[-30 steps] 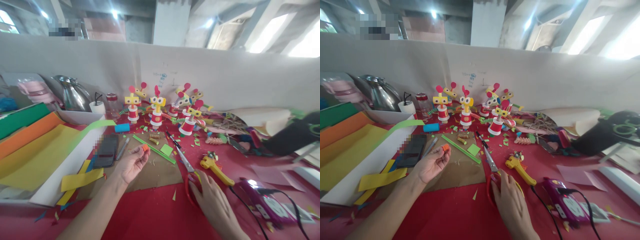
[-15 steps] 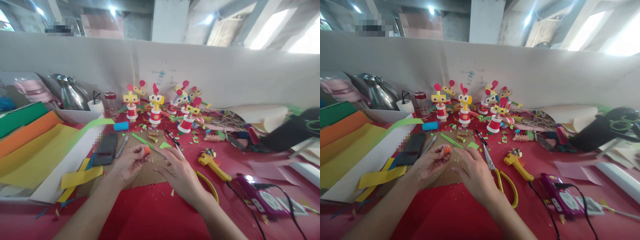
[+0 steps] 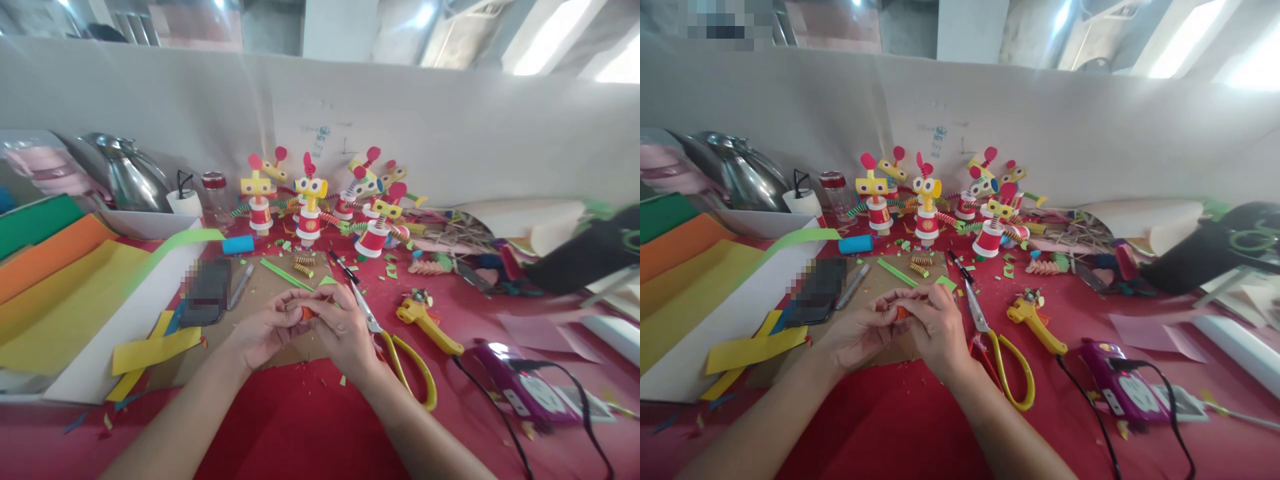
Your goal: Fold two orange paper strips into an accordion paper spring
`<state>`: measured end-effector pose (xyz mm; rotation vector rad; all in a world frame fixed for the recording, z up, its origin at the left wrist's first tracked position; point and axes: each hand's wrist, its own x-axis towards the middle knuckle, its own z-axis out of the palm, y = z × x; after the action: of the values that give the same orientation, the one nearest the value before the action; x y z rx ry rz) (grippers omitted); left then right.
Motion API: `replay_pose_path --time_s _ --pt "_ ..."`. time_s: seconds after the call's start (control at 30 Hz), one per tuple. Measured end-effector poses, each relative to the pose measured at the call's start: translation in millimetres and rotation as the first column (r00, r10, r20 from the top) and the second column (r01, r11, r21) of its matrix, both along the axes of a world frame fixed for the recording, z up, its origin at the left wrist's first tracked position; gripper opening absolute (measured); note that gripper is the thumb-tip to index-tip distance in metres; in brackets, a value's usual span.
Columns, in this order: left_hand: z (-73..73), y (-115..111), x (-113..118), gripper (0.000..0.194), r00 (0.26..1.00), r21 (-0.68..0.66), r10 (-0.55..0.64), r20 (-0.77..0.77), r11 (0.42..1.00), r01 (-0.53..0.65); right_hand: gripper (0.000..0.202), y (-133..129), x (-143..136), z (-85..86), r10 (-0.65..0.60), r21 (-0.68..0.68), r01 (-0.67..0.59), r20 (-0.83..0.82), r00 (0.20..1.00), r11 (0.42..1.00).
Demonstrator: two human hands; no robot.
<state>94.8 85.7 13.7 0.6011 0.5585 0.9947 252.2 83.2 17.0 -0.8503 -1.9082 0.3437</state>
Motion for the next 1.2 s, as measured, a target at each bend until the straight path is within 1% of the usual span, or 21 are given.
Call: replay_pose_path --time_s 0.07,0.17,0.23,0.33,0.5,0.67,0.83,0.93,1.07,1.2 --pt "-0.1 0.0 1.4 0.031 0.999 -0.016 0.029 0.015 0.999 -0.029 0.023 0.2 -1.0 -1.8 -0.009 0.016 0.009 0.011 1.000 1.000" --pt "-1.2 1.4 1.7 0.030 0.997 -0.051 0.071 0.021 0.996 -0.070 0.024 2.2 -2.5 -4.3 0.041 -0.028 -0.041 -0.010 0.999 0.999" --pt "-1.6 2.2 1.4 0.029 0.997 -0.072 0.082 0.002 0.994 -0.082 0.023 3.0 -3.2 -4.5 0.080 -0.052 -0.081 -0.021 0.997 0.995" --pt "-1.5 1.4 1.2 0.030 0.997 -0.069 0.076 -0.028 0.995 -0.078 0.015 0.9 -4.2 -2.1 0.102 -0.037 -0.102 -0.020 0.995 0.994" --pt "1.6 -3.7 2.0 0.034 0.996 -0.042 0.071 -0.056 0.996 -0.074 0.020 -7.9 -5.5 0.8 0.092 0.021 -0.091 -0.029 0.995 0.996" --pt "5.3 -5.0 3.0 0.037 0.993 -0.029 0.076 -0.091 0.996 -0.079 0.019 -9.7 -6.3 -1.9 0.061 -0.024 -0.063 -0.057 0.996 0.998" --pt "5.1 -3.3 4.4 0.025 0.997 -0.010 0.068 0.029 0.998 -0.068 0.017 -2.9 -9.0 -1.0 0.040 -0.133 -0.065 -0.187 0.982 0.989" --pt "5.2 -3.9 4.2 0.025 0.997 0.009 0.048 0.058 0.999 -0.049 0.018 0.4 -8.7 -0.8 0.031 -0.166 -0.074 -0.250 0.968 0.983" --pt "5.8 -3.9 2.6 0.024 0.997 -0.028 0.063 0.038 0.998 -0.062 0.018 1.9 -7.0 -3.4 0.014 -0.174 -0.058 -0.247 0.969 0.983" --pt "2.4 -1.6 1.3 0.021 0.995 -0.075 0.076 0.065 0.995 -0.071 0.020 2.7 -7.6 -7.7 0.028 -0.170 -0.071 -0.242 0.970 0.983"
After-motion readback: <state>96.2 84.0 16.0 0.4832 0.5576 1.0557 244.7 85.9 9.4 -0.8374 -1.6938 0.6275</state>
